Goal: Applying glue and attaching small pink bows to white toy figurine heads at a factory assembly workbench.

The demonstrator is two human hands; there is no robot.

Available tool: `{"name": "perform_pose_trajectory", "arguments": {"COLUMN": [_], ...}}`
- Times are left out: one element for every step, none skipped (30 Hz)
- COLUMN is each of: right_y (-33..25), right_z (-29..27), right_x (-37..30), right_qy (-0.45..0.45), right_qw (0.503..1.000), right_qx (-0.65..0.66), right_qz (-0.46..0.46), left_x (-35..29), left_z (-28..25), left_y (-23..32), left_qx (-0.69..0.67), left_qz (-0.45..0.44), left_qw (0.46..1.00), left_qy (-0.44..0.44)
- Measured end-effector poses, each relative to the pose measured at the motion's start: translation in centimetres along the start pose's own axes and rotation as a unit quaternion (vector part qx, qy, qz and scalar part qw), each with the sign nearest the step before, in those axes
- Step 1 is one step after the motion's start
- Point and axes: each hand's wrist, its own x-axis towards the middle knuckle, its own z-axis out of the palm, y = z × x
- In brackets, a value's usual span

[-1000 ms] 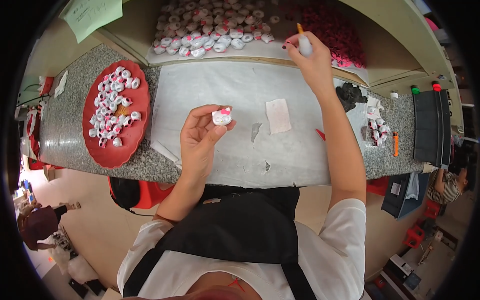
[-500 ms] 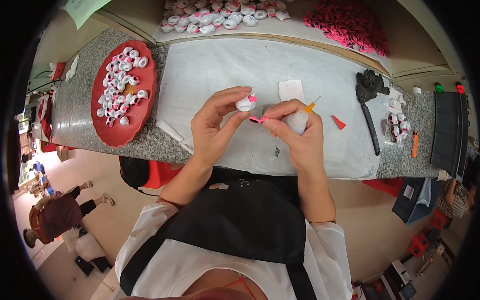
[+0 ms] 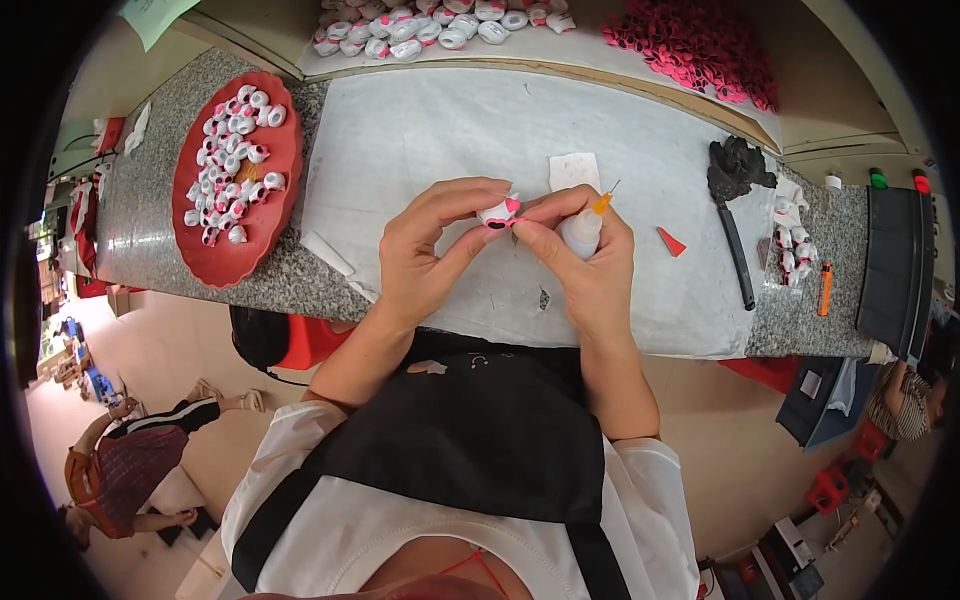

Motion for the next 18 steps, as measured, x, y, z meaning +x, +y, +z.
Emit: {"name": "perform_pose_trajectory", "arguments": {"right_y": [0.0, 0.0, 0.1, 0.2, 0.2, 0.3, 0.5, 0.6, 0.3, -0.1, -0.3, -0.4, -0.4, -0.5, -0.2, 0.3, 0.6, 0.7], "right_z": [0.0, -0.1, 0.0, 0.2, 0.2, 0.1, 0.0, 0.0, 0.1, 0.2, 0.4, 0.5, 0.6, 0.6, 0.5, 0.4, 0.4, 0.3], "right_x": [0.0, 0.0, -0.1, -0.1, -0.1, -0.1, -0.2, -0.2, -0.2, -0.2, -0.2, -0.2, -0.1, -0.1, -0.1, -0.1, -0.1, -0.1], "right_qy": [0.003, 0.005, 0.004, -0.002, -0.007, -0.006, 0.000, 0.005, 0.007, -0.012, -0.032, -0.032, -0.056, -0.080, -0.079, -0.071, -0.063, -0.064], "right_qw": [1.000, 1.000, 1.000, 1.000, 0.999, 0.999, 0.998, 0.997, 0.997, 0.998, 0.999, 0.999, 0.998, 0.997, 0.997, 0.997, 0.998, 0.998], "right_qx": [0.000, 0.001, 0.002, -0.009, -0.021, -0.021, -0.030, -0.038, -0.038, -0.019, 0.000, 0.000, -0.004, -0.008, -0.009, 0.003, 0.014, 0.014], "right_qz": [0.000, -0.001, -0.002, -0.013, -0.025, -0.026, -0.047, -0.068, -0.069, -0.056, -0.043, -0.043, -0.027, -0.011, -0.011, -0.008, -0.005, -0.004], "left_x": [0.0, 0.0, -0.1, -0.2, -0.3, -0.2, -0.2, -0.2, -0.2, -0.2, -0.2, -0.2, -0.3, -0.4, -0.3, -0.3, -0.3, -0.4], "left_z": [0.0, 0.0, 0.0, 0.0, 0.0, 0.0, 0.0, 0.0, -0.1, -0.1, -0.2, -0.3, -0.4, -0.4, -0.4, -0.3, -0.4, -0.4], "left_y": [0.1, 0.1, 0.1, 0.0, 0.0, 0.1, 0.2, 0.4, 0.4, 0.4, 0.5, 0.5, 0.5, 0.6, 0.6, 0.6, 0.6, 0.6], "left_qx": [-0.017, -0.034, -0.033, -0.084, -0.135, -0.136, -0.193, -0.249, -0.249, -0.272, -0.294, -0.294, -0.305, -0.315, -0.316, -0.317, -0.317, -0.317], "left_qz": [-0.008, -0.015, -0.014, -0.036, -0.059, -0.058, -0.093, -0.128, -0.127, -0.136, -0.144, -0.144, -0.152, -0.161, -0.162, -0.159, -0.155, -0.156], "left_qw": [1.000, 0.999, 0.999, 0.996, 0.989, 0.989, 0.977, 0.960, 0.960, 0.953, 0.945, 0.945, 0.940, 0.935, 0.935, 0.935, 0.935, 0.935], "left_qy": [-0.006, -0.012, -0.012, -0.012, -0.013, -0.014, -0.009, -0.004, -0.006, -0.004, -0.001, -0.002, -0.003, -0.005, -0.005, -0.013, -0.021, -0.020]}}
